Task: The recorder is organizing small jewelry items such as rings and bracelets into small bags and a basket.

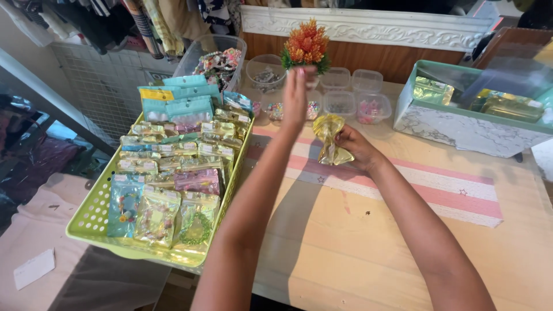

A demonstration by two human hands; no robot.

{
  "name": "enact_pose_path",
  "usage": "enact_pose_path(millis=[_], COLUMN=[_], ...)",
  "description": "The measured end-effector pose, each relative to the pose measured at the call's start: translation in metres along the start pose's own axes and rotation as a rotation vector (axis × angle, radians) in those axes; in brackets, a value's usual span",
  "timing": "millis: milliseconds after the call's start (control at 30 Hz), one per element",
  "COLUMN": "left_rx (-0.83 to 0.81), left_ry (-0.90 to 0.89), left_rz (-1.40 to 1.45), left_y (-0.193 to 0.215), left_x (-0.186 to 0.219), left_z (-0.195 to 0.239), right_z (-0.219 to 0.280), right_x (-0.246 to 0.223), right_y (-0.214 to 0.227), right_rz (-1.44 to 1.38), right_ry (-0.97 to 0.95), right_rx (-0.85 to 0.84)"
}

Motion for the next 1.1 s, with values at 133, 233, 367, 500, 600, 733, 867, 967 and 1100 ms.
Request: enact_pose_path(millis=[133, 233, 367, 500, 600, 733, 867, 967, 1100], left_rx=[0.104, 0.129, -0.080, -0.223, -0.272, -0.352, -0.341, -0.256, -0.311], left_ry=[-0.152, -0.141, 0.408, 0.739, 0.850, 0.749, 0.500, 0.326, 0.205], left_rz=[-0.406, -1.098, -1.915, -1.937, -1.764, -1.838, -1.869, -1.710, -1.059], left_y=[0.056, 0.104, 0.202, 0.258, 0.276, 0.288, 0.292, 0.262, 0.241], left_x=[0.044, 0.068, 0.009, -0.041, -0.059, -0.073, -0.040, 0.041, 0.098], left_z=[-0.071, -0.101, -0.129, -0.123, -0.114, -0.117, -0.123, -0.131, -0.145], right_z=[0.000, 0.001, -0.002, -0.002, -0.001, -0.001, -0.002, -0.001, -0.001], right_x=[0.005, 0.009, 0.002, -0.004, 0.004, -0.002, 0.001, 0.006, 0.011], right_y=[0.006, 0.011, 0.006, -0.005, 0.006, 0.000, 0.001, 0.005, 0.012], right_rz=[0.071, 0.060, -0.004, -0.039, -0.034, -0.033, -0.023, -0.006, 0.059], right_ry=[0.000, 0.000, -0.012, -0.065, -0.070, -0.070, -0.056, -0.041, -0.019], right_rx=[-0.011, 0.009, -0.010, 0.017, 0.006, 0.021, -0.017, -0.017, -0.018])
Point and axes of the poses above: each hand's wrist, its own z-axis away from the middle knuckle, its own y-axis out of the back of the hand, x = y × z, the point moved 4 cm from there along -z, towards the middle knuckle, and after that the axes turned 14 degrees about -x, right-handed, at the moved point
